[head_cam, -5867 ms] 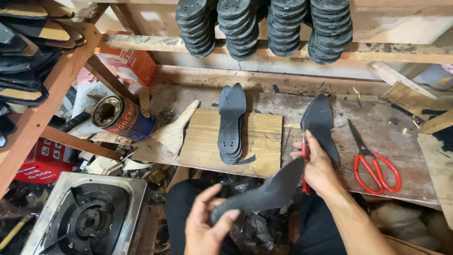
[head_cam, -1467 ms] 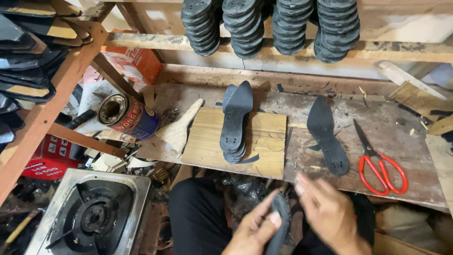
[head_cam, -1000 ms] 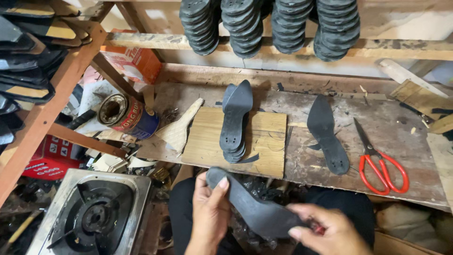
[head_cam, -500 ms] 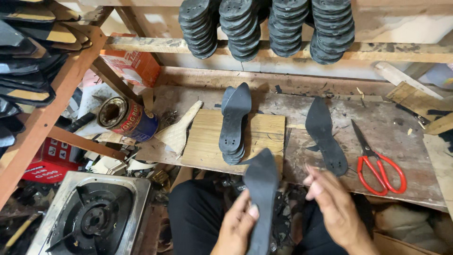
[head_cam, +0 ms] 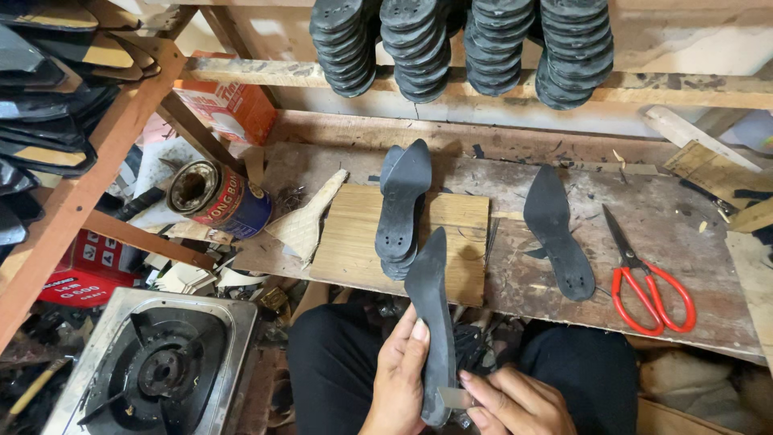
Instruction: The person trims the edges of black shoe insoles using a utility knife and scissors. They repeatedly cut and refine the insole edges, then place the finished insoles on a shelf.
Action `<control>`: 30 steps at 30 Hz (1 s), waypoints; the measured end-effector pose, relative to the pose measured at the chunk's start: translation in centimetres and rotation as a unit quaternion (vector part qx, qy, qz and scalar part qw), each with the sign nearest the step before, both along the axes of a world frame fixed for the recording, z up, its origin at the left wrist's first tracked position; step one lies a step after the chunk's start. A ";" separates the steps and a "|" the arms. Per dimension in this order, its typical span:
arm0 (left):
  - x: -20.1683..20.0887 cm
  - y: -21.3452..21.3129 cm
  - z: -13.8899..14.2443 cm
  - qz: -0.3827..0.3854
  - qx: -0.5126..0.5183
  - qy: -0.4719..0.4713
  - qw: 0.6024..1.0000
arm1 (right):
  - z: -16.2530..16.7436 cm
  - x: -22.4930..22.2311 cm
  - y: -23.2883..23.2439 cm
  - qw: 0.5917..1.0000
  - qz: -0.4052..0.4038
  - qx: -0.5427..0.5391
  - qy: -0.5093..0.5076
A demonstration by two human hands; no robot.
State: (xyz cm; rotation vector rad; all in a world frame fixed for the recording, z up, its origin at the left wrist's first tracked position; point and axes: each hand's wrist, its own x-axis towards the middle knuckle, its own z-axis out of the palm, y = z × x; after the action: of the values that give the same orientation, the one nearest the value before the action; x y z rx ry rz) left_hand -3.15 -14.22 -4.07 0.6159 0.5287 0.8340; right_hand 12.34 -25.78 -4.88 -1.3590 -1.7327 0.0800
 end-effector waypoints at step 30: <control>-1.7 -1.8 -0.8 -0.189 0.036 0.041 0.980 | 2.2 5.7 1.8 0.803 -0.116 -0.153 0.564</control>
State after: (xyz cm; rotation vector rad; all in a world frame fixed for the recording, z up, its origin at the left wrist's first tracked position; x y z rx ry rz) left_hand -4.88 -16.02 -4.90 0.7905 0.4382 0.4703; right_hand 17.99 -24.01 -2.63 -1.2893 -0.5382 0.8781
